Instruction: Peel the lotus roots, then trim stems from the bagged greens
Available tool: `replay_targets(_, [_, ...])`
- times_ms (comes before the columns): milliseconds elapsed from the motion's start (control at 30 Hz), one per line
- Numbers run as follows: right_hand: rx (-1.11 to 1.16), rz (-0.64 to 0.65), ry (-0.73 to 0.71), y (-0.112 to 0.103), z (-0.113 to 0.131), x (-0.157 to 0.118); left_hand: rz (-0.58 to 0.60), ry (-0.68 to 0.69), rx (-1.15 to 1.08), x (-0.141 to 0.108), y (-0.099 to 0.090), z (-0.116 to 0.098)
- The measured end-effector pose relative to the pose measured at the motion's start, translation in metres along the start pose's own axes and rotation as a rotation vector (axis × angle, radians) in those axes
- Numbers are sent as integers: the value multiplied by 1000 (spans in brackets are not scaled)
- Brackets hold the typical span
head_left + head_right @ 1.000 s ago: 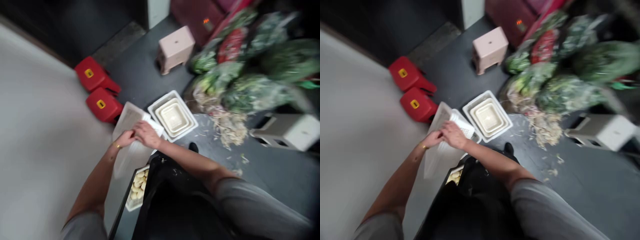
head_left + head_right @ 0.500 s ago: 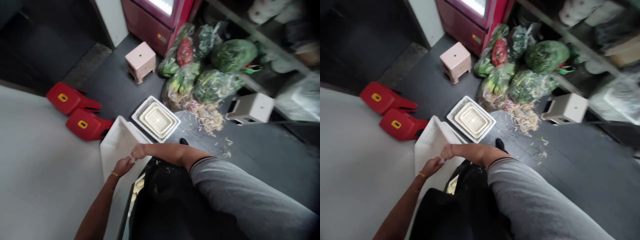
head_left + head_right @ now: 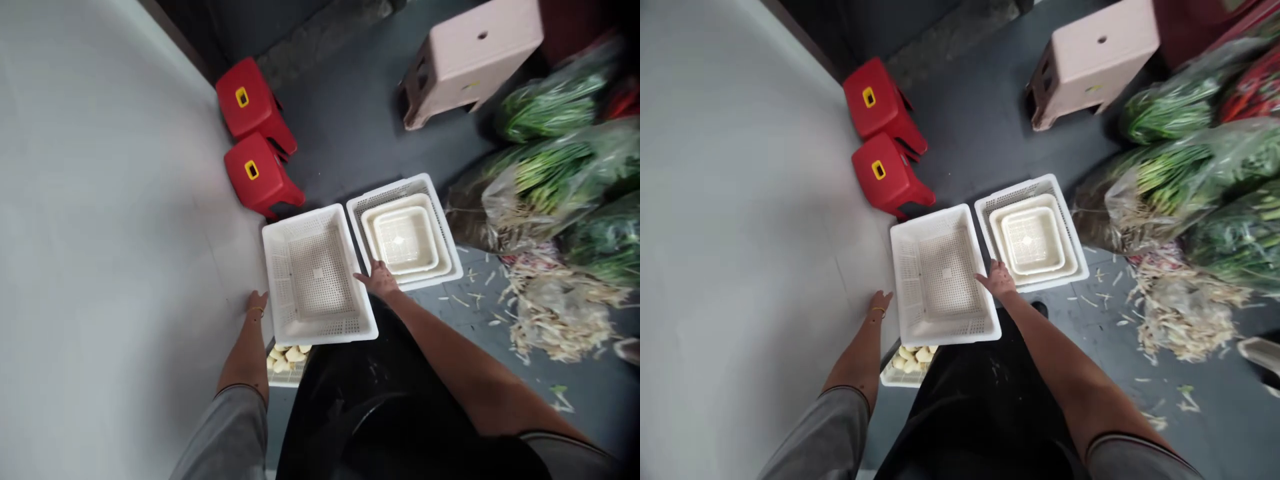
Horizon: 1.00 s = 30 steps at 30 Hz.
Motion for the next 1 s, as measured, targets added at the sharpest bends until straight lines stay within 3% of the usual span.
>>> replay_targets(67, [87,12,104,13,-10,38,26,-32,-17,19,33,-1])
replay_targets(167, [83,60,133,53,-13,79,41,-70,-45,47,72,-4])
replay_targets(300, [33,46,80,99,-13,107,4,-107,-18,76,93,-1])
replay_targets(433, [1,27,95,109,-15,119,11,-62,63,90,89,-1])
replay_targets(633, [17,28,191,83,-20,122,43,28,85,77,78,-1])
replay_targets(800, [48,23,184,66,-20,125,-80,23,-93,58,56,9])
replay_targets(1000, [12,49,109,55,-7,126,-113,86,-40,33,21,4])
Point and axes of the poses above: each hand's wrist, its own x-axis towards the middle knuckle, its own y-axis out of the palm, z = x × y, the point moved 10 cm from there along x, towards the middle knuckle, and after that the axes turned 2 degrees about z, right-handed, at the moved point
